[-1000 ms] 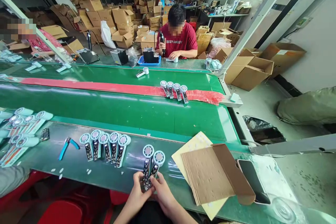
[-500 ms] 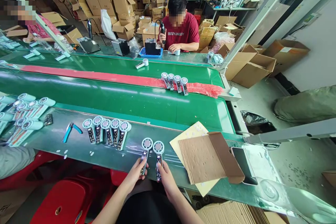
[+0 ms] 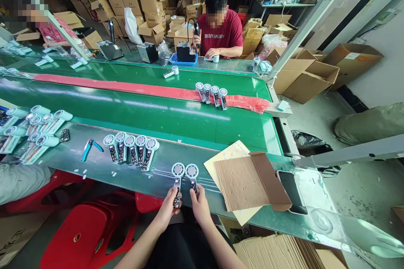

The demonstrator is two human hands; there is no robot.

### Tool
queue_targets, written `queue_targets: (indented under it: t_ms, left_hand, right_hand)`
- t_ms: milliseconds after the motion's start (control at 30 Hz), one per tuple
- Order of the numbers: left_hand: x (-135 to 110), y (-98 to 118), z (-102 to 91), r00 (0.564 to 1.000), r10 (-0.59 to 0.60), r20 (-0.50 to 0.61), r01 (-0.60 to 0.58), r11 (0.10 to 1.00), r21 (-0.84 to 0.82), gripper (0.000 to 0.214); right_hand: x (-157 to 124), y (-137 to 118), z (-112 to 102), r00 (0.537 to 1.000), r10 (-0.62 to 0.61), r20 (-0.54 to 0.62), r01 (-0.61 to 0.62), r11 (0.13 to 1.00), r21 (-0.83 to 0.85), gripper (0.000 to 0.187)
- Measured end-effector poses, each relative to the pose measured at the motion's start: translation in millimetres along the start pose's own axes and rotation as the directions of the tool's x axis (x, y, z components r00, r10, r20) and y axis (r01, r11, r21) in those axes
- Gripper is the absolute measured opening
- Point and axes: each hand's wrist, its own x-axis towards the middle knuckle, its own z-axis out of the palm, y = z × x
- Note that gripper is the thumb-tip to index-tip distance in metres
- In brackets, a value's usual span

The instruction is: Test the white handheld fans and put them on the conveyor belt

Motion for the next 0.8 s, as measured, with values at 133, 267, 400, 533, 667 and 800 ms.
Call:
queue_targets:
  t_ms: [133, 267, 400, 533, 667, 800]
  left_hand:
    - [1.2, -11.1, 9.6, 0.999, 0.005, -0.04, -0.006, 1.0, -0.025, 0.05]
    - [-0.3, -12.9, 11.3, 0.999, 0.016, -0.042, -0.018, 0.999, -0.039, 0.049]
    - [-3.5, -12.9, 10.7, 0.998, 0.026, -0.058, -0.028, 0.999, -0.026, 0.05]
    - [-4.0, -15.6, 10.8, 0.996, 0.05, -0.079, -0.052, 0.998, -0.02, 0.048]
    - [-4.1, -17.1, 8.5, 0.995, 0.05, -0.092, -0.051, 0.999, 0.0, 0.047]
    - [-5.3, -16.7, 5.5, 0.995, 0.054, -0.084, -0.053, 0.998, 0.019, 0.051]
  right_hand:
    - [0.9, -1.1, -7.4, 0.998, -0.06, -0.03, 0.059, 0.997, -0.046, 0.052]
    - [1.2, -3.8, -11.0, 0.999, -0.033, 0.005, 0.033, 0.999, -0.003, 0.052]
    - [-3.0, -7.1, -13.9, 0.989, 0.055, 0.135, -0.071, 0.991, 0.114, 0.048]
    - [-6.9, -7.1, -17.1, 0.959, 0.177, 0.223, -0.228, 0.946, 0.229, 0.053]
    - [-8.2, -5.6, -16.9, 0.955, 0.198, 0.22, -0.255, 0.927, 0.275, 0.054]
    - [-9.4, -3.1, -15.3, 0.963, 0.17, 0.208, -0.22, 0.943, 0.248, 0.057]
